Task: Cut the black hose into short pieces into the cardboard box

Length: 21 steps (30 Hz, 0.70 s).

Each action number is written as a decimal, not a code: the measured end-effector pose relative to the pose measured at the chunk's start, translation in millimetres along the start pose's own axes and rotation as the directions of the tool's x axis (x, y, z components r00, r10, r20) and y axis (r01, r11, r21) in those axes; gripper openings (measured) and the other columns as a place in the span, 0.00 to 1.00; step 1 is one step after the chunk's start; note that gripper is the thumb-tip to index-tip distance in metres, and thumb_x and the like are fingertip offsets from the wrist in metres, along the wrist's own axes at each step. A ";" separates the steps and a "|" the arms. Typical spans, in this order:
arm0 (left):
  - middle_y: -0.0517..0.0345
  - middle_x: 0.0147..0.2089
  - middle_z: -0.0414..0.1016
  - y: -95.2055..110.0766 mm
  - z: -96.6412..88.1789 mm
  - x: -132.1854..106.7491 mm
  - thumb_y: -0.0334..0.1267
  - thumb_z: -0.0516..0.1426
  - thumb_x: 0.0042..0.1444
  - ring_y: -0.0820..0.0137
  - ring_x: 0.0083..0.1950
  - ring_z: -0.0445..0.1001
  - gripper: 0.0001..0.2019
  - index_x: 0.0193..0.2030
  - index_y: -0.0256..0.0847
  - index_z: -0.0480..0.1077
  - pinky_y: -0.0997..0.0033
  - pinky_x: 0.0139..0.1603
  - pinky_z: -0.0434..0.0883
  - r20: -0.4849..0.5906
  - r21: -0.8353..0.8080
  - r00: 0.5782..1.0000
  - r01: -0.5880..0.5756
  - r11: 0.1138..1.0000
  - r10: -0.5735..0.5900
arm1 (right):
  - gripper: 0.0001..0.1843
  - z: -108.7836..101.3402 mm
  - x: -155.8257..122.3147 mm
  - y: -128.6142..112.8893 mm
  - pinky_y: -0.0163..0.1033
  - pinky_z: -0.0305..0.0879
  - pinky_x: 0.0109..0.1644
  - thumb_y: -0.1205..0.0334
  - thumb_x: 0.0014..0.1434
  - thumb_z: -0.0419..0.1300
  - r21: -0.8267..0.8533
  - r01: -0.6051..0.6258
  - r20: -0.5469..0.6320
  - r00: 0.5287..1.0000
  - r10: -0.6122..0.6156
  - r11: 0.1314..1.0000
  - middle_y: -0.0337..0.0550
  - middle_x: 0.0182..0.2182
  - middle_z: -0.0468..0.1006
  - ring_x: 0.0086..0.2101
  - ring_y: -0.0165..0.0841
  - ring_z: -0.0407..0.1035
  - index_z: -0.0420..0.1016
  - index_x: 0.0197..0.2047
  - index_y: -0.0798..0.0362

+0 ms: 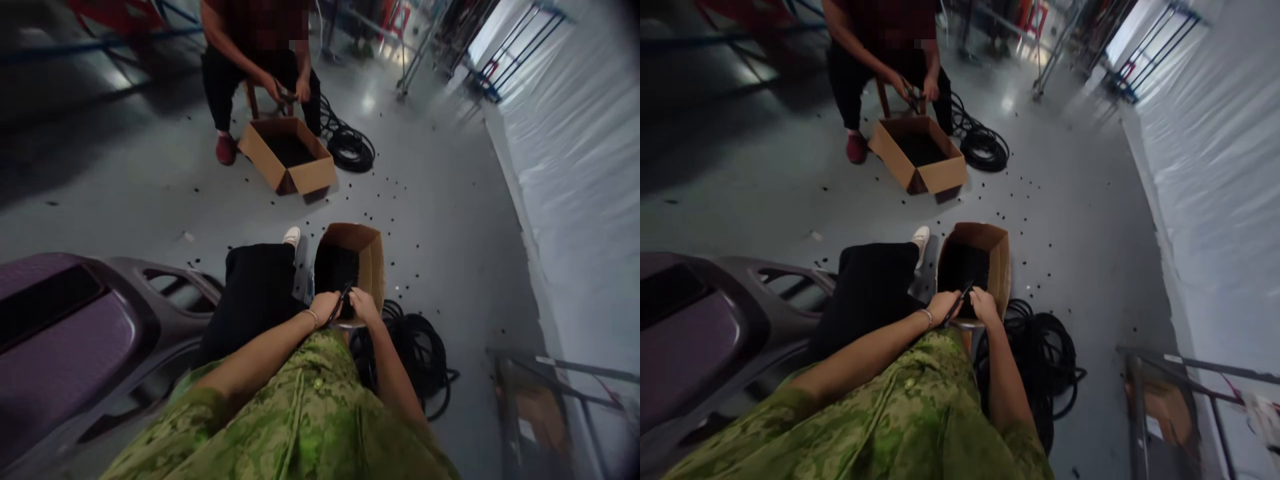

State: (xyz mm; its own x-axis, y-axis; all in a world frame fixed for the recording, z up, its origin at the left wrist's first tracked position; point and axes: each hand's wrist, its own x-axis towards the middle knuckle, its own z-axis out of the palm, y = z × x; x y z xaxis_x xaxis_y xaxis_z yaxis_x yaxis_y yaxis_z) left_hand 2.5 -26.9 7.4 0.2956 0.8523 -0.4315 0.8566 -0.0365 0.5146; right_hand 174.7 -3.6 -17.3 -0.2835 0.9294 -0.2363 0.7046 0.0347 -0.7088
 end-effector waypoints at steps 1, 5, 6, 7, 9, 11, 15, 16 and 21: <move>0.39 0.44 0.80 0.7 -1.7 -0.3 0.40 0.48 0.66 0.55 0.46 0.81 0.16 0.51 0.35 0.72 0.62 0.46 0.73 0.007 0.006 1.000 -0.001 1.000 0.001 | 0.16 -1.4 0.6 -2.1 0.35 0.57 0.34 0.54 0.63 0.47 0.001 0.001 -0.004 1.000 -0.001 1.000 0.36 0.23 0.68 0.28 0.32 0.62 0.67 0.29 0.50; 0.39 0.44 0.81 2.5 -7.6 -3.8 0.41 0.47 0.67 0.55 0.46 0.81 0.17 0.52 0.35 0.71 0.62 0.45 0.73 -0.010 -0.001 1.000 -0.008 1.000 0.008 | 0.16 -7.1 0.7 -7.1 0.35 0.59 0.35 0.53 0.64 0.47 0.043 -0.003 -0.002 1.000 0.003 0.999 0.37 0.24 0.68 0.27 0.32 0.63 0.70 0.34 0.51; 0.39 0.44 0.81 2.9 -9.0 -5.1 0.42 0.47 0.67 0.55 0.46 0.81 0.17 0.52 0.36 0.71 0.63 0.45 0.73 -0.013 -0.005 1.000 -0.013 1.000 0.013 | 0.16 -8.4 0.0 -7.8 0.35 0.60 0.34 0.52 0.64 0.47 0.067 -0.015 0.013 1.000 0.014 0.998 0.37 0.24 0.68 0.27 0.31 0.62 0.71 0.35 0.51; 0.40 0.44 0.81 3.2 -10.2 -6.5 0.42 0.48 0.67 0.56 0.46 0.81 0.16 0.52 0.36 0.71 0.63 0.45 0.72 -0.011 -0.009 1.000 -0.018 1.000 0.018 | 0.16 -9.6 -1.0 -8.4 0.34 0.59 0.33 0.52 0.64 0.47 0.095 -0.038 0.033 0.999 0.035 0.995 0.36 0.24 0.69 0.25 0.31 0.62 0.71 0.36 0.51; 0.41 0.45 0.81 3.3 -11.8 -8.9 0.42 0.49 0.66 0.56 0.47 0.81 0.16 0.52 0.37 0.71 0.65 0.44 0.72 0.002 -0.017 1.000 -0.027 1.000 0.027 | 0.17 -11.9 -3.1 -9.8 0.34 0.58 0.30 0.51 0.65 0.47 0.143 -0.096 0.082 0.993 0.085 0.985 0.36 0.24 0.69 0.23 0.29 0.60 0.72 0.38 0.51; 0.42 0.45 0.81 2.6 -11.8 -10.6 0.43 0.50 0.66 0.56 0.47 0.81 0.15 0.51 0.38 0.71 0.66 0.44 0.72 0.013 -0.029 0.999 -0.042 0.999 0.043 | 0.17 -14.7 -4.8 -11.9 0.33 0.58 0.29 0.52 0.65 0.47 0.121 -0.118 0.102 0.989 0.106 0.986 0.35 0.23 0.69 0.22 0.28 0.60 0.72 0.35 0.52; 0.43 0.46 0.81 -1.2 -8.3 -11.4 0.44 0.51 0.66 0.58 0.47 0.80 0.16 0.54 0.39 0.69 0.67 0.43 0.72 0.042 -0.037 0.996 -0.072 0.997 0.074 | 0.18 -23.5 -5.0 -18.3 0.31 0.57 0.35 0.56 0.66 0.50 -0.086 0.003 0.180 0.984 0.012 0.996 0.35 0.23 0.70 0.27 0.28 0.64 0.69 0.26 0.52; 0.43 0.46 0.81 -2.3 -7.4 -11.1 0.44 0.51 0.65 0.58 0.47 0.80 0.16 0.54 0.39 0.68 0.67 0.43 0.72 0.055 -0.032 0.996 -0.074 0.997 0.076 | 0.17 -25.9 -4.5 -20.1 0.31 0.57 0.36 0.57 0.66 0.51 -0.135 0.026 0.219 0.976 0.004 0.990 0.35 0.23 0.71 0.28 0.29 0.65 0.69 0.27 0.52; 0.46 0.46 0.81 -5.5 -4.7 -9.1 0.43 0.52 0.65 0.61 0.46 0.80 0.16 0.55 0.39 0.68 0.69 0.43 0.71 0.077 -0.014 0.994 -0.074 0.997 0.075 | 0.15 -31.7 -3.2 -28.9 0.32 0.54 0.36 0.57 0.68 0.52 -0.326 0.052 0.292 0.955 0.049 0.944 0.38 0.29 0.77 0.31 0.31 0.68 0.75 0.34 0.52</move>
State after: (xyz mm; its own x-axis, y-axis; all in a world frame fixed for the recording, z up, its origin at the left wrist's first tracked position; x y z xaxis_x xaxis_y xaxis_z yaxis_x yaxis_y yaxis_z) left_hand -6.9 -32.0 11.9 0.3906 0.8043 -0.4478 0.8266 -0.0923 0.5552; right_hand 175.9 4.1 24.9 -0.4266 0.7821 -0.4543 0.8624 0.2004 -0.4649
